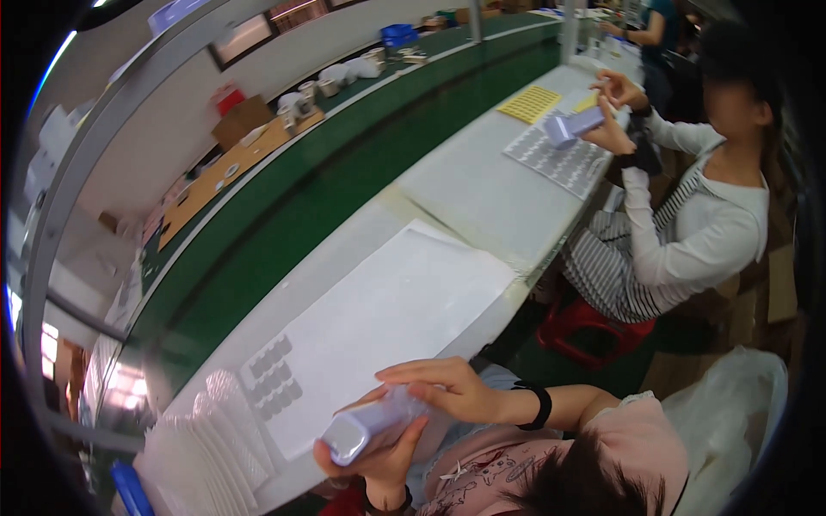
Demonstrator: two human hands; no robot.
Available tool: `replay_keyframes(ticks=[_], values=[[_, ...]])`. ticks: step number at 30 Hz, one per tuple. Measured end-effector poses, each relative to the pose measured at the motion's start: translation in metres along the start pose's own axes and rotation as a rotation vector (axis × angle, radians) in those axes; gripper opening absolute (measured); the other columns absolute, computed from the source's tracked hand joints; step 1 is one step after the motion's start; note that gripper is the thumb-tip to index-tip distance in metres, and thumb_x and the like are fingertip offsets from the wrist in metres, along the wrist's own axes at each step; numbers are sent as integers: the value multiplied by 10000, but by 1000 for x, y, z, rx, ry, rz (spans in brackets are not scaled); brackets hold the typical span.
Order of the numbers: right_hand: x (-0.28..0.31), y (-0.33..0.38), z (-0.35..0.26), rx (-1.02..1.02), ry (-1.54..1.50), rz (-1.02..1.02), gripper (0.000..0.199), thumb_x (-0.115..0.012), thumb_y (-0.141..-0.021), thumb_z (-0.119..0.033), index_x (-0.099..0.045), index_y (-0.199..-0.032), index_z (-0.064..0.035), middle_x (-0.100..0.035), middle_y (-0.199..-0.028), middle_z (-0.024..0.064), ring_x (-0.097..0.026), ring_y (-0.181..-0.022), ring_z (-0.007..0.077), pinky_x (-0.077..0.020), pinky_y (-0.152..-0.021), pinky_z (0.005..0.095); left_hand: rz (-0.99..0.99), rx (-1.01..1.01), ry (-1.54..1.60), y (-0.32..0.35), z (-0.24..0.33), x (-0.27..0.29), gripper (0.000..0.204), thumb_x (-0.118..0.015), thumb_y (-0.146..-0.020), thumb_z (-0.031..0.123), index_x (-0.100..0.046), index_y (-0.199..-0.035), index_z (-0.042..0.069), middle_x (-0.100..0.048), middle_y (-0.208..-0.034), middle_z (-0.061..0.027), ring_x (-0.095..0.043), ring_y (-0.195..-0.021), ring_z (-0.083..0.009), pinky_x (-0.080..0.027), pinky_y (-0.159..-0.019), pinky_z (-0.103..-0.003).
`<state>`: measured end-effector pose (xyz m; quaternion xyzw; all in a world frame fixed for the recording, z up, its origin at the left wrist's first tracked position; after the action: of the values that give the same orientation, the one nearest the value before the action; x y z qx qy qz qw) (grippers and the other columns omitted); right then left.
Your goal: Packaging small handheld fans into protective bubble wrap bags on a production line.
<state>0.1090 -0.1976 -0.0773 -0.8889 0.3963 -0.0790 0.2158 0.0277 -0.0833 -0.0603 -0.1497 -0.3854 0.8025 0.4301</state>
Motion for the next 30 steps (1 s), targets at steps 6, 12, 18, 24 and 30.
replay_keyframes(ticks=[6,12,18,24,30], values=[[-9,-12,-16,-169,-74,51,223,-533,-871,-108,-595,-1048,12,-616,-1044,132,-585,-973,202,-444,-849,295,-111,-64,-211,3,-3,2,994,-810,-579,44,-115,-1277,172,-517,-1022,-199,-567,-865,-292,-483,-754,-401],[14,-17,-19,-383,-11,-198,210,-595,-828,-142,-620,-966,15,-651,-952,106,-605,-865,128,-471,-789,266,-232,-97,-222,-10,18,16,821,-814,-575,41,-303,-1216,86,-548,-991,-170,-573,-861,-290,-487,-721,-392],[12,-26,-24,-324,44,-134,173,-614,-808,-145,-652,-859,16,-657,-800,77,-606,-792,121,-478,-724,256,-329,-196,-140,-17,6,13,592,-808,-584,62,-468,-1068,21,-563,-1001,-155,-573,-875,-298,-477,-754,-391],[13,-69,-40,-229,6,63,143,-575,-823,-86,-646,-831,38,-646,-798,71,-583,-741,102,-462,-653,233,-185,-76,-194,-70,13,12,644,-801,-575,81,-444,-1110,46,-526,-1066,-165,-512,-1000,-306,-449,-820,-416],[8,-93,-28,-246,-307,49,198,-531,-860,-125,-636,-820,38,-621,-740,51,-564,-696,90,-447,-643,225,-450,-76,-379,-90,-1,13,795,-826,-560,177,-376,-1201,39,-463,-1164,-149,-439,-1122,-273,-374,-930,-360]])
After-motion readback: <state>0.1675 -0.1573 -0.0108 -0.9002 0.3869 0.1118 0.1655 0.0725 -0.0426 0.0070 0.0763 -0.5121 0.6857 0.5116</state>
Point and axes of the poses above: each hand's wrist, its own y-axis away from the middle knuckle, its own x-axis out of the back of the hand, z = x × y, the point moved 1 cm from there along -y, towards the middle knuckle
